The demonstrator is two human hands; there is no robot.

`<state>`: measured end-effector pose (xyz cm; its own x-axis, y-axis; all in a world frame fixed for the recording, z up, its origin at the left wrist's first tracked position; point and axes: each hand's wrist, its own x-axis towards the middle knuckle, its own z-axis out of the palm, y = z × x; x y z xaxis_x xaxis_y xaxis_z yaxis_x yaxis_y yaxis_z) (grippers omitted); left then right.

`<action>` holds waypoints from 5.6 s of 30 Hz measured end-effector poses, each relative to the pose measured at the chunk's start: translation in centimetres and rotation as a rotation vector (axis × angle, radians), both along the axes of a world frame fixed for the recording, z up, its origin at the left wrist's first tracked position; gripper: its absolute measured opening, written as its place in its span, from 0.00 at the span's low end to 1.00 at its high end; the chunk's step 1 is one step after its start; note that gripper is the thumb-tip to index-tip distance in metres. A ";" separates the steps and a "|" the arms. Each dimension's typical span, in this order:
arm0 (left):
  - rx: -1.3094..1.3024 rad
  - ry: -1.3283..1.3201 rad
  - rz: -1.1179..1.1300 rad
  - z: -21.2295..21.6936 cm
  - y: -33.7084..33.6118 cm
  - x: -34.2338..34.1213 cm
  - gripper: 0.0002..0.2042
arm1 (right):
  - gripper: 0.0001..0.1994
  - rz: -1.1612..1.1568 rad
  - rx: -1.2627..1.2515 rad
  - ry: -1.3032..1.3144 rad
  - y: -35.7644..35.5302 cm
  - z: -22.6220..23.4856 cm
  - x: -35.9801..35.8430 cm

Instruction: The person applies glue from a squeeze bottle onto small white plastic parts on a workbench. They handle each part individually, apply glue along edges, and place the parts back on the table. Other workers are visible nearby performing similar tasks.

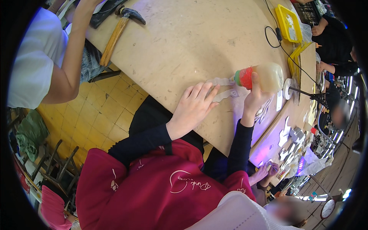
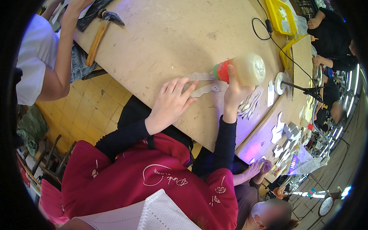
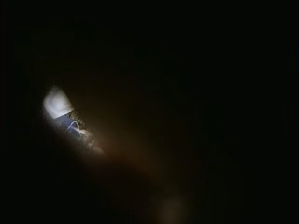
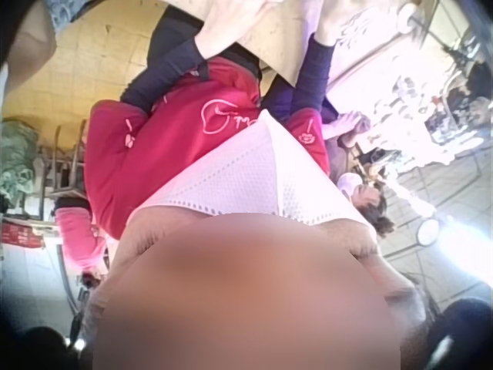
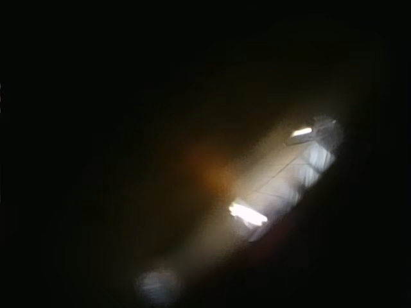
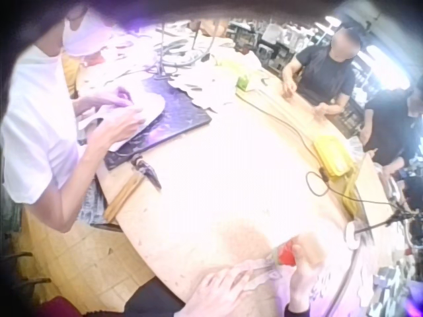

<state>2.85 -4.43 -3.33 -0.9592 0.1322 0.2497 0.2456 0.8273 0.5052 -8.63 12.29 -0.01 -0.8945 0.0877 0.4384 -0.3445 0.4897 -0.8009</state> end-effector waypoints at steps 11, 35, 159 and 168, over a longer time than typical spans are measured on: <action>0.267 -0.040 0.002 -0.2 -0.3 0.1 0.21 | 0.11 -0.099 -0.170 0.030 -0.8 -0.9 1.7; 0.428 0.010 0.028 -0.3 -0.8 0.1 0.12 | 0.12 -0.092 -0.196 0.058 -3.0 -1.8 2.8; 0.247 0.045 0.222 -1.4 -4.2 -4.1 0.17 | 0.29 0.380 -0.069 -0.196 -1.2 -3.7 8.5; 0.218 0.070 0.183 -1.1 -4.1 -3.6 0.16 | 0.30 0.108 -0.120 -0.033 1.7 -5.1 10.8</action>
